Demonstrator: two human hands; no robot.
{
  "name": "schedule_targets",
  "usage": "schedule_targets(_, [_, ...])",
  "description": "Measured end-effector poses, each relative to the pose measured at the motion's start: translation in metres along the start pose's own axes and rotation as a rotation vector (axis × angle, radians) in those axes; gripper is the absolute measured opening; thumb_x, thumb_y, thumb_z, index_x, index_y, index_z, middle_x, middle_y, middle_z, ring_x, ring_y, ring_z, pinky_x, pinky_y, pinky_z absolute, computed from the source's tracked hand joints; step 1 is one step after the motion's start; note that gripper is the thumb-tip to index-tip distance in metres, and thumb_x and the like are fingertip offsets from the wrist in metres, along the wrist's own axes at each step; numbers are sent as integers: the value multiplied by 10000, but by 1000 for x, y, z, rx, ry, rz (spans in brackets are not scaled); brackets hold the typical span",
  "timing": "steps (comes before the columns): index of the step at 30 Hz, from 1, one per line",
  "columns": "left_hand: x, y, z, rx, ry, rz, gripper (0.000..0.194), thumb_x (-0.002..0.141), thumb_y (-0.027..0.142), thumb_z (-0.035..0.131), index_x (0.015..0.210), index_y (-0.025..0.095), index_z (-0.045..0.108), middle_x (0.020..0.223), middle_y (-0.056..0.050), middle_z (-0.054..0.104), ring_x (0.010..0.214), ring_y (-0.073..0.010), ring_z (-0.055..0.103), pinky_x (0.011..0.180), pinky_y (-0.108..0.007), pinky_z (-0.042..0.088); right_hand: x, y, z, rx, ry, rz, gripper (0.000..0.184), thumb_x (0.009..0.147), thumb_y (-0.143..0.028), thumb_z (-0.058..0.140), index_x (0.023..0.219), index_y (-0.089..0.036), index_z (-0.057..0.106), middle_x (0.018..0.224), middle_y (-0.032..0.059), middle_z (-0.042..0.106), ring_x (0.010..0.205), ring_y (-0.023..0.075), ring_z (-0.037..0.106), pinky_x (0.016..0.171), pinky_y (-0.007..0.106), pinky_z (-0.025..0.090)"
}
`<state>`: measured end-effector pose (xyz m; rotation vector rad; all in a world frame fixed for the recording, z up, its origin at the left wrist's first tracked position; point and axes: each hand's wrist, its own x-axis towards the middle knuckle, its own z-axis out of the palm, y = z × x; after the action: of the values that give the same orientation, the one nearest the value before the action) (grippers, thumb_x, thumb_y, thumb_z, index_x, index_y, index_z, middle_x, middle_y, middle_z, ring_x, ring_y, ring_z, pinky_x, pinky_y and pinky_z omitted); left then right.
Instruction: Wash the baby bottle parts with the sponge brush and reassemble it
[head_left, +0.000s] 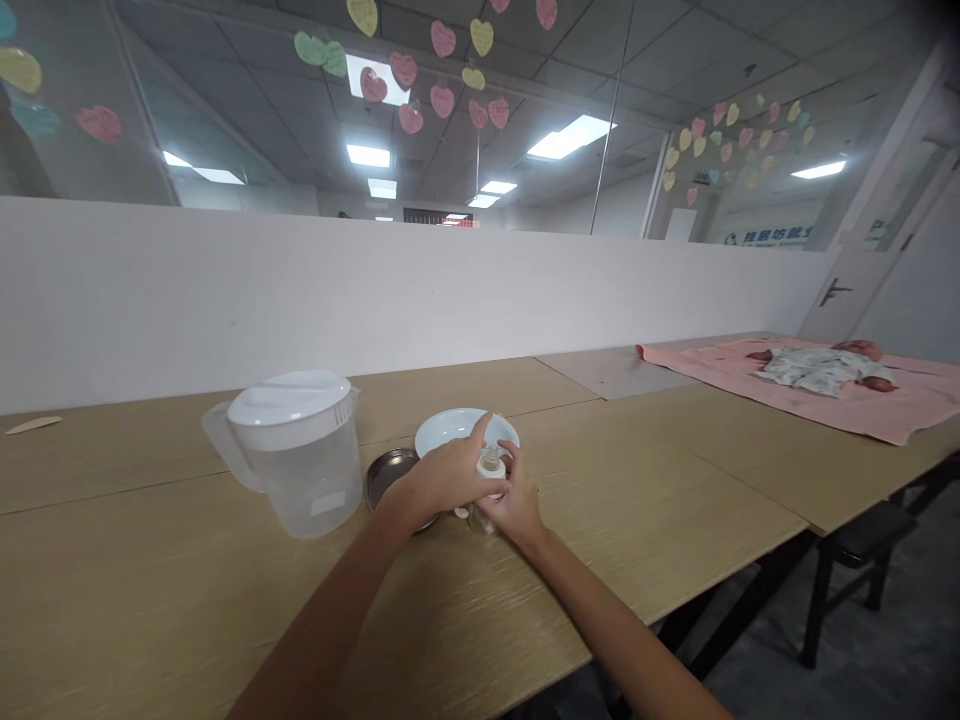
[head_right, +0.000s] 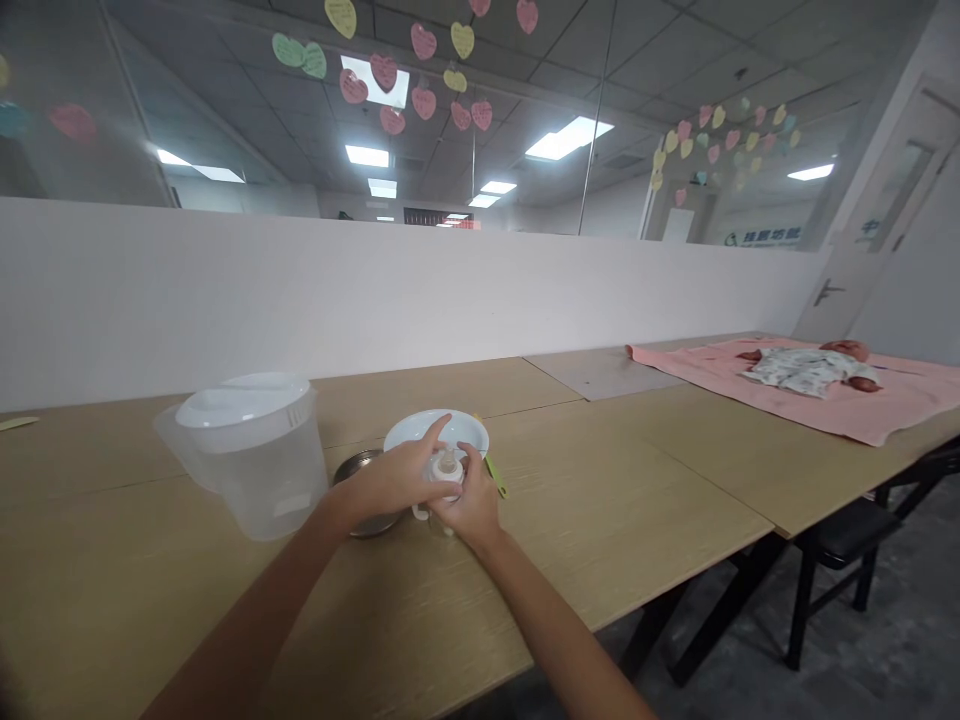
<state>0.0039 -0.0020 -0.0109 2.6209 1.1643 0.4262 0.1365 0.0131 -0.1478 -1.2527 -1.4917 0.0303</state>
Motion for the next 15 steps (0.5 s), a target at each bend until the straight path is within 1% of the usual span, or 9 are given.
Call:
schedule_targets(1, [0,-1,1,-4,-28,-12,800,714,413,551,1389,178,194,906,-65,662,764,-229,617,600,-259,396,0,0,0,1,-7,3,691,613,-443,613,1191,-160,361,844,55,637,748,228,631,632,313,490])
schedule_targets(3, [1,-3,2,40,11,-50,766,697,398,559,1364,169,259,883,-72,657,766,-247,615,606,-271,398,0,0,0,-17,7,17,685,618,-443,606,1192,-160,362,892,74,644,783,241,636,647,323,494])
schedule_targets(4, [1,-4,1,62,51,-61,728,695,396,557,1340,169,307,910,-84,651,801,-259,613,626,-280,402,0,-1,1,-33,21,25,682,620,-444,605,1192,-161,365,931,89,643,811,250,636,662,332,496])
schedule_targets(6, [1,-4,0,52,99,-48,683,693,388,556,1312,179,360,1034,-108,624,899,-273,599,683,-293,413,-1,-1,1,-55,34,29,674,623,-446,604,1188,-160,375,994,112,634,848,262,634,676,342,496])
schedule_targets(8, [1,-4,1,-13,71,-15,694,690,364,561,1328,190,348,1110,-113,601,948,-274,588,713,-295,419,-1,0,1,-48,10,18,679,621,-442,608,1192,-156,376,981,111,637,837,259,635,663,336,495])
schedule_targets(10, [2,-5,5,-80,-2,-5,713,704,325,546,1360,179,309,1045,-107,631,908,-273,602,696,-299,425,-1,0,1,-29,-17,8,692,621,-435,613,1202,-151,369,922,92,646,799,247,637,638,319,491])
schedule_targets(12, [4,-7,8,-146,-37,-5,708,723,287,525,1378,170,285,978,-99,650,857,-267,611,684,-305,430,0,0,0,-19,-18,9,691,630,-428,614,1211,-153,361,886,76,649,771,234,638,624,306,486])
schedule_targets(13, [5,-8,10,-185,-23,3,707,725,275,527,1381,174,284,994,-99,645,867,-263,607,698,-307,434,0,-1,0,-20,-11,12,684,636,-428,614,1212,-158,360,890,73,650,767,229,638,623,302,484])
schedule_targets(15, [7,-12,10,-278,49,39,703,716,270,560,1369,196,310,1100,-101,606,931,-254,585,754,-312,438,0,-1,0,-32,2,12,673,652,-439,615,1212,-168,359,911,76,651,781,227,638,630,299,483])
